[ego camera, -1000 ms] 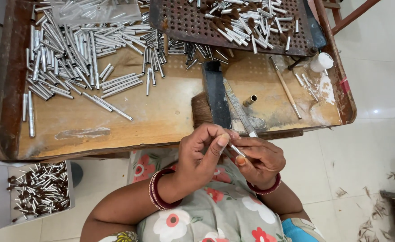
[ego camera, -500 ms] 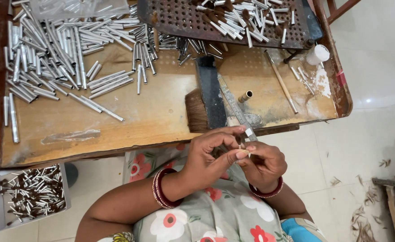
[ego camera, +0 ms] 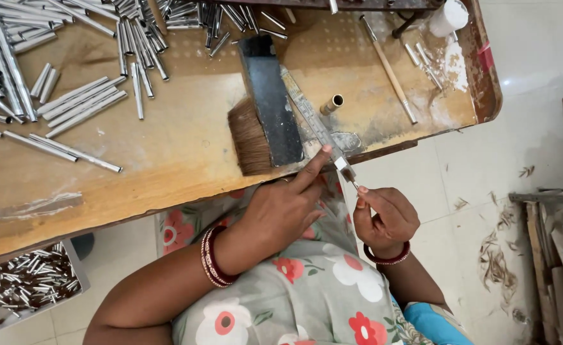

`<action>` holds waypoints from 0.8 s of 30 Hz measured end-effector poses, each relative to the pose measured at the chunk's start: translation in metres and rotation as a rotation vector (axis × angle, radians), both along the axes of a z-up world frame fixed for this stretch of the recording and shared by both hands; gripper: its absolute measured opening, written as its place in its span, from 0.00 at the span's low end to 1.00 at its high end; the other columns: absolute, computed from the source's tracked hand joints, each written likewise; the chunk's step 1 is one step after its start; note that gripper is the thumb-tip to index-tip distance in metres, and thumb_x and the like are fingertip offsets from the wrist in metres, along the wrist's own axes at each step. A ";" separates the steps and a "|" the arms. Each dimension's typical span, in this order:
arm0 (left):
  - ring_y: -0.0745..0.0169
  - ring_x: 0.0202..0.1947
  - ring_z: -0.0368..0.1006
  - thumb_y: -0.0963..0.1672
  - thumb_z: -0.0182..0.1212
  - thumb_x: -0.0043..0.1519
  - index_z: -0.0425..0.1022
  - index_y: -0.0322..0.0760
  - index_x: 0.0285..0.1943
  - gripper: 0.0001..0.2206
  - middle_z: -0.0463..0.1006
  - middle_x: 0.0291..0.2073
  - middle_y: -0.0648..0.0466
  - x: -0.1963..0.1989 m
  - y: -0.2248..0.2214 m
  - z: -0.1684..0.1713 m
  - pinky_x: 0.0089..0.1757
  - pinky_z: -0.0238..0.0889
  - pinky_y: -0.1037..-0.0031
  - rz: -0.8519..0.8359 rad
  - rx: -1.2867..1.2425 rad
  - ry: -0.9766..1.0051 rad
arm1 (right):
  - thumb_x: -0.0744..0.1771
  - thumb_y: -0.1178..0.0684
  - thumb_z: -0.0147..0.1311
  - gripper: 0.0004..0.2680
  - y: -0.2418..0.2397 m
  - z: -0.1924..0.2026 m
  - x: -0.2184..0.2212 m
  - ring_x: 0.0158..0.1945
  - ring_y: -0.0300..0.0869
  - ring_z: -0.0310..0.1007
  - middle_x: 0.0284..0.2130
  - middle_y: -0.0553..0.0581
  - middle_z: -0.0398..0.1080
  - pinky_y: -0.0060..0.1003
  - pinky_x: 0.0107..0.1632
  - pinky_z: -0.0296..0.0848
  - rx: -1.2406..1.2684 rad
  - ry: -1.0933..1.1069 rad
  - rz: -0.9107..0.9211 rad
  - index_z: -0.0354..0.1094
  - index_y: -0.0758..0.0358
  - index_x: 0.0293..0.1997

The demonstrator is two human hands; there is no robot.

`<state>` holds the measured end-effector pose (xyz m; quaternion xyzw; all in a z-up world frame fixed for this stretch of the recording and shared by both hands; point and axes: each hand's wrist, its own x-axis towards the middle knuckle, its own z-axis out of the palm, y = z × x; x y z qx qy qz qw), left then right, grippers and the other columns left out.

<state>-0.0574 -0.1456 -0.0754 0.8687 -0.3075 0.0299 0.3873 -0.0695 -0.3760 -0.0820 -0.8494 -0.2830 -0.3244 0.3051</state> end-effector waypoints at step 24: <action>0.49 0.57 0.79 0.40 0.66 0.68 0.74 0.29 0.51 0.08 0.65 0.68 0.42 -0.007 0.073 0.016 0.55 0.76 0.69 0.563 -0.586 -0.433 | 0.75 0.58 0.54 0.07 0.047 0.127 0.181 0.41 0.42 0.75 0.44 0.64 0.77 0.34 0.46 0.75 0.015 -0.015 0.120 0.72 0.71 0.57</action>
